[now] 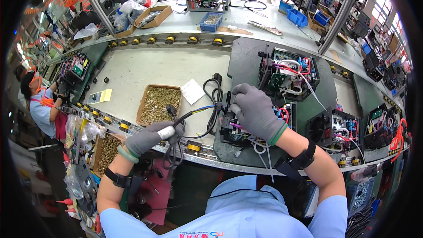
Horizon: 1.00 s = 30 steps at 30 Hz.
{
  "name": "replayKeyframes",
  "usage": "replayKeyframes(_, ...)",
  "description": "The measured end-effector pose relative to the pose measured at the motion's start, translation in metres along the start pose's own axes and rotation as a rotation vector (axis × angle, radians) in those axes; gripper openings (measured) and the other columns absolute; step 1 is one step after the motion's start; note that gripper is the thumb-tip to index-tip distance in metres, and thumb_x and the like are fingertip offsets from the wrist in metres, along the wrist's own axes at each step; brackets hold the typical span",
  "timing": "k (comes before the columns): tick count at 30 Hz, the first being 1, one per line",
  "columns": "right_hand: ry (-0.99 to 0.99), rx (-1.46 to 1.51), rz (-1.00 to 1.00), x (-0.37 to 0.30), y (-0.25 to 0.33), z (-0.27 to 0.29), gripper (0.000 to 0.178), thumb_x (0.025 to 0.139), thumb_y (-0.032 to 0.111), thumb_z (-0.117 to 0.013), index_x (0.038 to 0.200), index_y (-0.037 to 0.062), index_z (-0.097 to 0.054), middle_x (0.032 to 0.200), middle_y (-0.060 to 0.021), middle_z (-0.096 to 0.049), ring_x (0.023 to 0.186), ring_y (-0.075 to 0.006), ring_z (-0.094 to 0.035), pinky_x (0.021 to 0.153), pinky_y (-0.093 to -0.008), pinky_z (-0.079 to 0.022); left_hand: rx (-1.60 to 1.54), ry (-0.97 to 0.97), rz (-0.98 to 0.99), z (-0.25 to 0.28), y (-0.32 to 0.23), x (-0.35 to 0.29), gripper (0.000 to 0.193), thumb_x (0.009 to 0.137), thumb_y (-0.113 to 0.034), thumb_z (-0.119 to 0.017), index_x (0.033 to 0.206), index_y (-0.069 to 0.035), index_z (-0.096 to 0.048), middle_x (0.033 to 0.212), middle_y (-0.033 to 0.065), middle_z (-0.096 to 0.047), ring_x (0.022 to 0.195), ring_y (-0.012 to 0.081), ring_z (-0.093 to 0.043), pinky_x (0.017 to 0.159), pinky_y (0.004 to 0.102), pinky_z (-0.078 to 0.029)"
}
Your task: The recorder is wiring and assembling internal components of solar power inverters on a factory assembly line.
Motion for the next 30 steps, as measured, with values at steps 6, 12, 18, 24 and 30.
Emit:
replayKeyframes(6,0.009,-0.116,0.071,-0.003,0.007,0.008,0.015,0.082,0.017,-0.067,0.087,0.0037,-0.070,0.111,-0.0103,-0.064,0.103,-0.0299,-0.062,0.090,-0.0435,-0.048,0.647,-0.511,-0.269,0.035,-0.050,0.019,0.016,0.095,-0.009,-0.061,0.107,-0.002,-0.069,0.084,0.0136,-0.071,0.076,0.0202,-0.069,0.071,0.0361,-0.054)
replayKeyframes(12,-0.120,-0.195,0.063,-0.023,-0.014,0.058,0.011,0.081,0.015,-0.065,0.082,0.0043,-0.067,0.103,-0.0088,-0.065,0.097,-0.0287,-0.063,0.090,-0.0434,-0.047,1.170,-0.157,-0.520,-0.001,-0.082,0.057,0.018,0.089,-0.007,-0.068,0.107,-0.005,-0.071,0.087,0.0166,-0.070,0.074,0.0303,-0.068,0.069,0.0374,-0.053)
replayKeyframes(18,-0.207,0.018,-0.040,-0.047,-0.028,0.040,0.011,0.082,0.013,-0.066,0.081,0.0027,-0.066,0.100,-0.0089,-0.067,0.093,-0.0307,-0.065,0.085,-0.0438,-0.050,0.905,-0.114,-0.449,0.005,-0.078,0.066,0.017,0.091,-0.018,-0.066,0.102,-0.006,-0.071,0.084,0.0180,-0.068,0.077,0.0360,-0.066,0.071,0.0414,-0.052)
replayKeyframes(24,-0.097,0.673,-0.317,-0.034,-0.031,0.043,0.019,0.084,0.008,-0.058,0.075,-0.0065,-0.065,0.096,-0.0130,-0.071,0.077,-0.0181,-0.064,0.072,-0.0315,-0.051,1.014,-0.125,-0.319,0.015,-0.080,0.085,0.021,0.094,-0.025,-0.063,0.104,-0.008,-0.073,0.093,0.0169,-0.071,0.086,0.0354,-0.068,0.077,0.0411,-0.053)
replayKeyframes(30,-0.086,0.751,-0.301,-0.036,-0.035,0.038,0.017,0.084,0.008,-0.061,0.074,-0.0059,-0.063,0.093,-0.0116,-0.071,0.077,-0.0161,-0.063,0.070,-0.0303,-0.050,0.692,-0.041,-0.295,0.021,-0.047,0.109,0.019,0.093,-0.018,-0.065,0.109,-0.009,-0.072,0.089,0.0135,-0.072,0.081,0.0247,-0.067,0.079,0.0349,-0.053)
Point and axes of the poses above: each hand's wrist, its own x-axis towards the middle knuckle, its own z-axis out of the back of the hand, y = z × x, the point moved 5 cm from there along x, towards the middle knuckle
